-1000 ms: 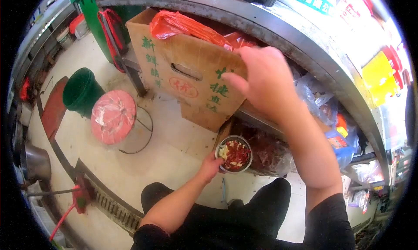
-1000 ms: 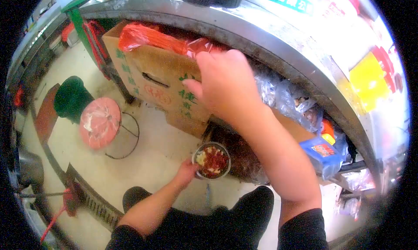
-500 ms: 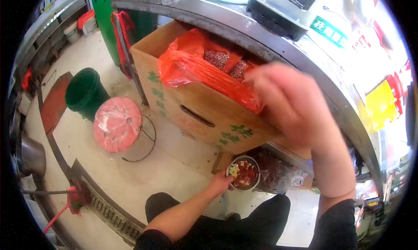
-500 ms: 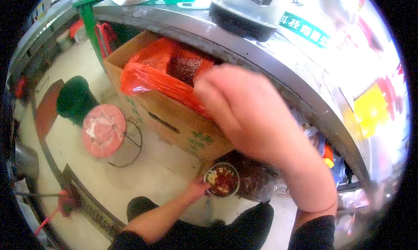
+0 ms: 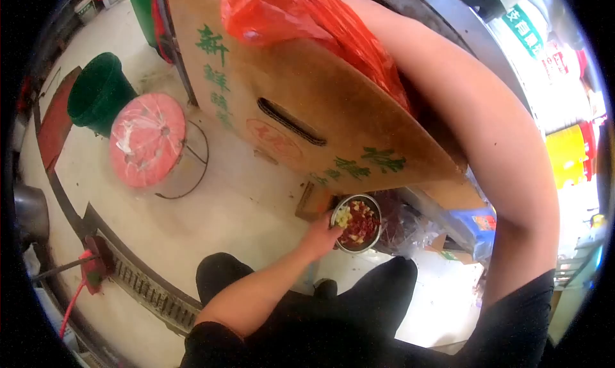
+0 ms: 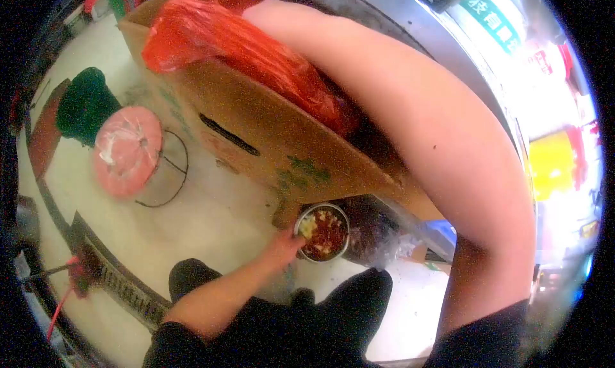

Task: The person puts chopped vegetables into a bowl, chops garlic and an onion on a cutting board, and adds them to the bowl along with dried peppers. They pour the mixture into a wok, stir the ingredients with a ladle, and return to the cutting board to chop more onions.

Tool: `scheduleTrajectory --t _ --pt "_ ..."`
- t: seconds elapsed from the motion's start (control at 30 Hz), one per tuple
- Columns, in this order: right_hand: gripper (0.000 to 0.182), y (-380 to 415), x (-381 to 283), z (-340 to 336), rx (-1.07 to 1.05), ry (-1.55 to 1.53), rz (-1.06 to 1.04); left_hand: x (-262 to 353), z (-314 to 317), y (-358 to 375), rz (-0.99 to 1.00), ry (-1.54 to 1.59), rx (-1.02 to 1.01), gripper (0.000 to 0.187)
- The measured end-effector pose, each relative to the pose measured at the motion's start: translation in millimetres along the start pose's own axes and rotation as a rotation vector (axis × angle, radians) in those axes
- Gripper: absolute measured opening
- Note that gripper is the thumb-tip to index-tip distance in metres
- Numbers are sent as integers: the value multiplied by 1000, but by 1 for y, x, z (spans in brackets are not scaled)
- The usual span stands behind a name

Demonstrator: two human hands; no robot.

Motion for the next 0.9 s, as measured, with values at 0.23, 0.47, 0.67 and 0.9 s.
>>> scheduleTrajectory --t 0.23,0.47,0.67,0.9 --pt "21 22 -2 -13 -42 122 47 -1 2 -1 -66 156 -5 38" --pt "19 43 -3 -17 -43 185 64 4 3 7 -101 222 0 34" --pt "18 50 -9 -21 -14 236 66 17 -1 16 -66 210 8 35" --pt "17 108 -34 -38 242 316 105 -11 7 0 -29 377 14 37"
Point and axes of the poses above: each hand's wrist, its own y-axis away from the middle knuckle, its own z-axis out of the palm, x = y × z, the point moved 3 cm from there along -y, towards the middle knuckle, and after that the axes turned 11 degrees about -x, right-handed, at the moved point
